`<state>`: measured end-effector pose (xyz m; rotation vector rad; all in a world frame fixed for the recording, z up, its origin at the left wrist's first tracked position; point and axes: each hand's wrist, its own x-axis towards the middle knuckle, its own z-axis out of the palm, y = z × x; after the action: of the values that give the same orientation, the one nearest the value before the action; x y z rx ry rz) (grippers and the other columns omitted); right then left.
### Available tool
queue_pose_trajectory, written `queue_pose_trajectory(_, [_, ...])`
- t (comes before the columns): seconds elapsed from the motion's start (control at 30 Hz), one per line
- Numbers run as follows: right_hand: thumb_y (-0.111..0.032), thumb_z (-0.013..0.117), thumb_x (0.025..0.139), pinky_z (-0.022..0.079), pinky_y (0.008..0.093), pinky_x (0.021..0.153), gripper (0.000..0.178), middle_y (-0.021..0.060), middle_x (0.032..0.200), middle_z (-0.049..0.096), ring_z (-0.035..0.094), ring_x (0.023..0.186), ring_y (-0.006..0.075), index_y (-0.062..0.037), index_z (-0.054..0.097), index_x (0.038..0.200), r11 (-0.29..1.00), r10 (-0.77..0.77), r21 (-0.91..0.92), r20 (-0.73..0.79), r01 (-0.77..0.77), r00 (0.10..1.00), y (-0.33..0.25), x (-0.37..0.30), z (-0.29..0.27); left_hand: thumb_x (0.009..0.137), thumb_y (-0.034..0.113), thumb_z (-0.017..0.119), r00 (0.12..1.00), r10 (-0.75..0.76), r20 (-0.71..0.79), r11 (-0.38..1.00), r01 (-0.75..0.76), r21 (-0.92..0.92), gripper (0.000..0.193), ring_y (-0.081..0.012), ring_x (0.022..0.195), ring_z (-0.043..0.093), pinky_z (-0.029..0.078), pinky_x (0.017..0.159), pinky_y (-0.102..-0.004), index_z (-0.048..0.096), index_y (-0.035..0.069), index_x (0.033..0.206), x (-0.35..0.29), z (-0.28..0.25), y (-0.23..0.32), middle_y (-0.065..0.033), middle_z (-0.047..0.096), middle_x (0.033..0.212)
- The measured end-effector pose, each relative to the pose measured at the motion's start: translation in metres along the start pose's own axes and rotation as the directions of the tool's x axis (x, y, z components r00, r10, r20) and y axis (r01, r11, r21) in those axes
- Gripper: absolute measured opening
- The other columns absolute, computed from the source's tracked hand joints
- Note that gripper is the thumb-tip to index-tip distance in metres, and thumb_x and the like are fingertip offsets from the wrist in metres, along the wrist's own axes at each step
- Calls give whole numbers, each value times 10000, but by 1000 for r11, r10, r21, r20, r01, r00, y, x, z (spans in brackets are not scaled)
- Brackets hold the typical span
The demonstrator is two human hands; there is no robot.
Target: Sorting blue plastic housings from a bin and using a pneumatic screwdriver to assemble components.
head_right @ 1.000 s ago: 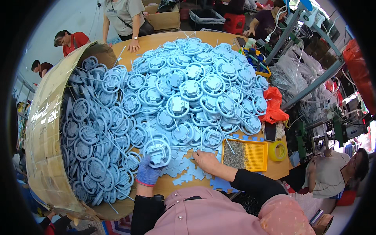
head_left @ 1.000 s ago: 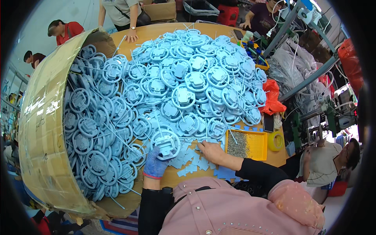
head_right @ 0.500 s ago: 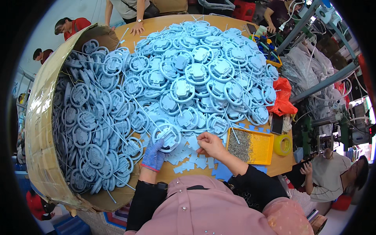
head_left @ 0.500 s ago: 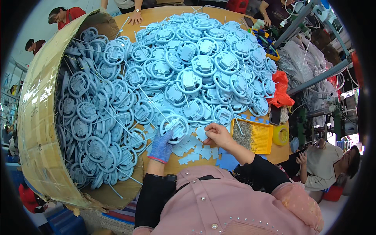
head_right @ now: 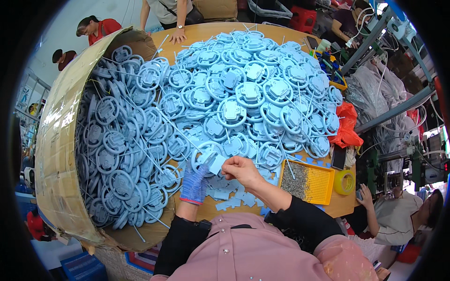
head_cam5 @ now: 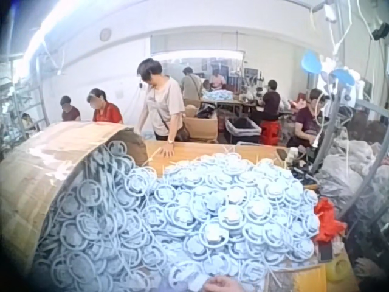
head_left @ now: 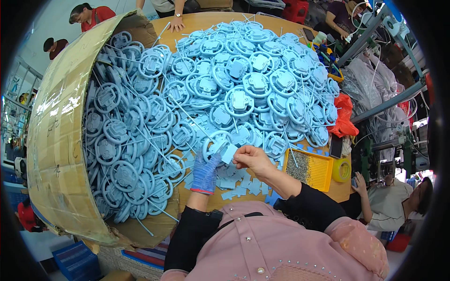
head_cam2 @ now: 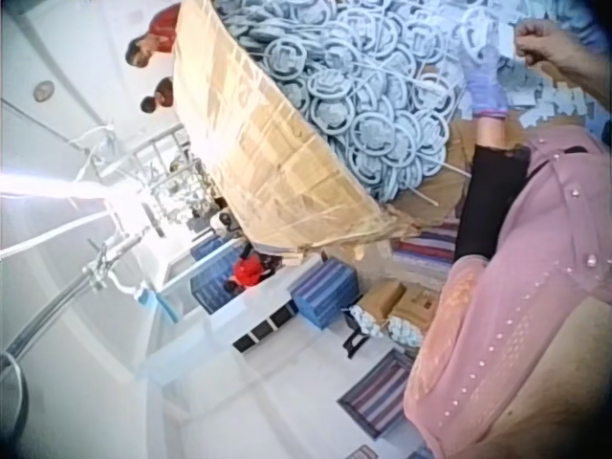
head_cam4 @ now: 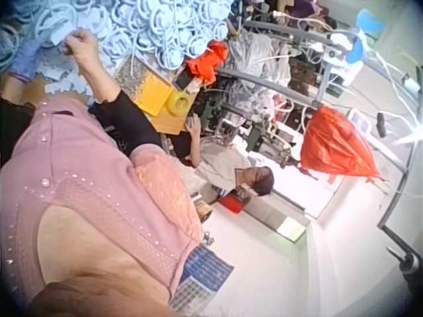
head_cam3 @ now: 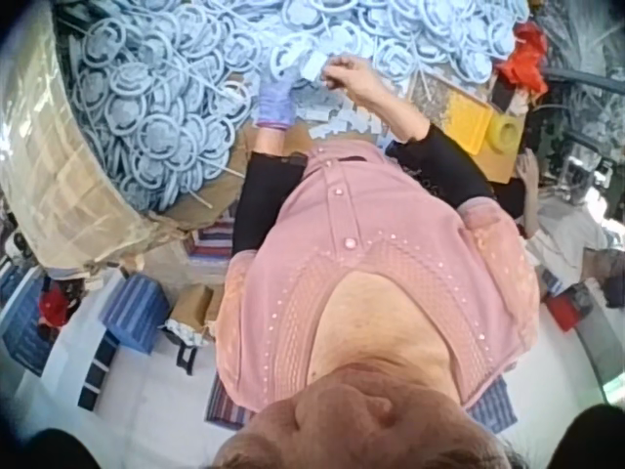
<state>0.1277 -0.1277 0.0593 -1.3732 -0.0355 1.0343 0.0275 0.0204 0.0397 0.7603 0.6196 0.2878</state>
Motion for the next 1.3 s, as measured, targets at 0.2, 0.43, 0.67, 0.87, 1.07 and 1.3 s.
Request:
queue_pose_trajectory(0.2, [-197, 660, 869, 505, 250, 603, 182, 58, 780, 657, 588, 615, 108, -22, 615, 899, 992, 108, 68, 18, -109, 994, 2, 9, 14, 786, 56, 691, 983, 150, 102, 925, -176, 337, 473, -130, 940, 582, 498, 778, -258, 496, 33, 1216, 4, -13, -3, -68, 582, 1093])
queue_pose_trajectory(0.43, [-223, 679, 863, 466, 238, 637, 275, 45, 835, 647, 583, 700, 102, 0, 594, 1000, 934, -202, -299, 14, 197, 979, -6, 17, 9, 707, 101, 777, 984, 112, 140, 945, -149, 292, 563, -135, 923, 600, 505, 781, -271, 508, 35, 1198, 4, -7, 10, -66, 606, 1061])
queue_pose_trajectory(0.67, [-195, 691, 851, 454, 242, 709, 320, 30, 909, 632, 577, 786, 107, -4, 562, 1072, 988, -152, 0, -62, 152, 987, 8, 15, 0, 690, 186, 824, 980, 95, 172, 870, -166, 464, 627, -159, 930, 616, 521, 779, -286, 486, 6, 1187, 15, 7, 3, -89, 609, 1068])
queue_pose_trajectory(0.87, [-205, 690, 848, 448, 234, 672, 267, 31, 898, 631, 572, 762, 91, -29, 567, 1006, 953, -285, -155, -178, 260, 942, 5, 21, -23, 758, 166, 765, 976, 80, 203, 817, -181, 548, 630, -157, 905, 613, 533, 717, -280, 425, 5, 1263, 34, 2, -15, -115, 596, 1084])
queue_pose_trajectory(1.07, [-139, 607, 880, 508, 343, 857, 442, 151, 1171, 608, 613, 1022, 221, 32, 469, 1264, 947, -314, 62, -12, 314, 949, -45, 22, -50, 757, 168, 723, 835, 430, -344, 703, -70, 708, 567, -210, 985, 554, 467, 834, -313, 479, 15, 1246, 60, -81, -11, -154, 555, 1121])
queue_pose_trajectory(1.3, [-165, 737, 719, 503, 386, 743, 446, 113, 990, 582, 604, 892, 306, -80, 572, 1124, 105, -206, -906, 383, 410, 900, 51, 7, -34, 728, 290, 728, 851, 509, 130, -206, -26, 978, 668, -343, 1221, 433, 372, 1015, -412, 465, 73, 1302, 100, -49, 51, -172, 480, 1300])
